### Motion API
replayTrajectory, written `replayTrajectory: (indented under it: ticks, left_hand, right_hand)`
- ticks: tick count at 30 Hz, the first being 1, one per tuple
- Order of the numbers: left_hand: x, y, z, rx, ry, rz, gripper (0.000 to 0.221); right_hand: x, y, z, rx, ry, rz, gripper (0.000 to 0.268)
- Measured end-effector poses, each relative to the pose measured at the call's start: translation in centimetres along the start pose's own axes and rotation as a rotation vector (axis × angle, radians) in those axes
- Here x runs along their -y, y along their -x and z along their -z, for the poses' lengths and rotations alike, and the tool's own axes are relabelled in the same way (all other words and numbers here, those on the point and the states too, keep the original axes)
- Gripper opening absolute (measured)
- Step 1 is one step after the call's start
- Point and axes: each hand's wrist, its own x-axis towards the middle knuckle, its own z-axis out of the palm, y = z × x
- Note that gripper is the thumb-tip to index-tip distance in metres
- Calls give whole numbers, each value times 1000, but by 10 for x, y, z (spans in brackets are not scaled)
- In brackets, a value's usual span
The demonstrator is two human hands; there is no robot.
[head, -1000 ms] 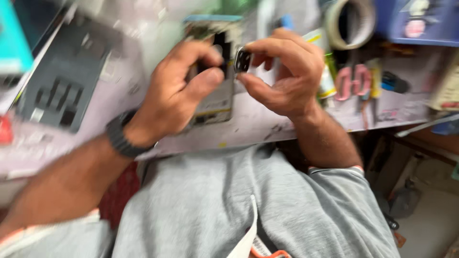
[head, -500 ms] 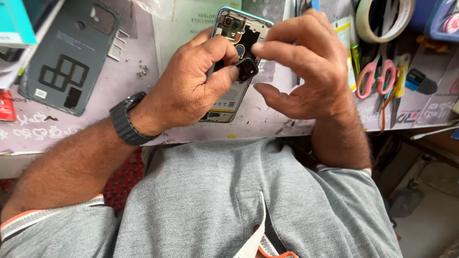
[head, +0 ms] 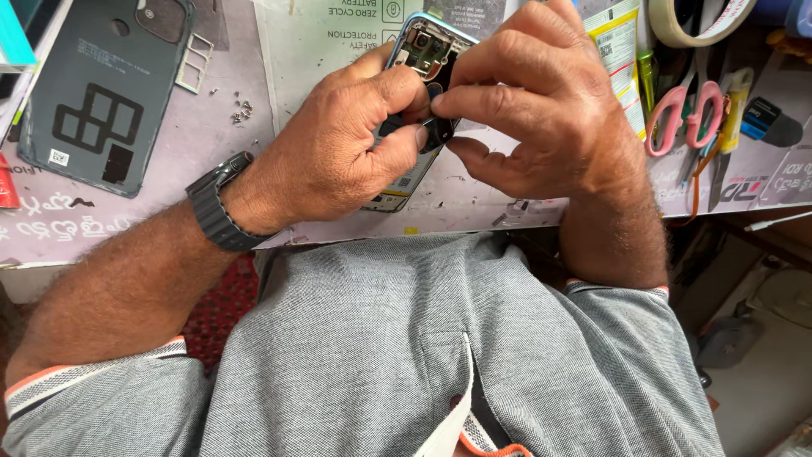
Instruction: The person reassembles a smartphone by placing a black internal component into the chassis, aligning the back cover, and pressing the edges to seal it. They then use a metal prying tool to adjust the frame and ensure the cover is properly seated.
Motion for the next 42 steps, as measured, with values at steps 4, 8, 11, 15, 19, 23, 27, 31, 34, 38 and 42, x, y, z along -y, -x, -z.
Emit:
replayTrajectory:
  ticks: [4, 8, 11, 15, 19, 23, 27, 31, 34, 38, 42]
  left_hand:
    - [1, 0, 0, 2, -3, 0, 8]
    - [3, 1, 2, 4, 60, 0, 11]
    - [3, 2, 4, -19, 28, -7, 10]
    - [-5, 1, 3, -53, 42, 47, 30]
    - [-8, 0, 0, -49, 127, 62, 58]
    - [-5, -1, -4, -76, 148, 21, 76]
    - [0, 0, -5, -92, 130, 53, 85]
    - [5, 4, -5, -101, 112, 121, 65]
    - [8, 5, -5, -106, 158, 95, 54]
    - [8, 3, -5, -119, 192, 103, 54]
    - [6, 2, -2, -143, 181, 46, 48]
  right_hand:
    - [-2, -3, -4, -21, 76, 71, 40]
    - [-6, -6, -6, -72, 183, 172, 36]
    - [-7, -4, -1, -140, 208, 160, 29]
    - [-6, 5, 12, -258, 272, 36, 30]
    - [-6, 10, 10, -287, 266, -64, 28]
    - [3, 4, -3, -269, 217, -142, 28]
    - [12, -11, -11, -193, 288, -147, 32]
    - [16, -17, -11, -136, 331, -163, 34]
    - [17, -20, -12, -106, 341, -184, 35]
    - [20, -22, -14, -69, 355, -210, 36]
    - [22, -23, -13, -46, 357, -231, 34]
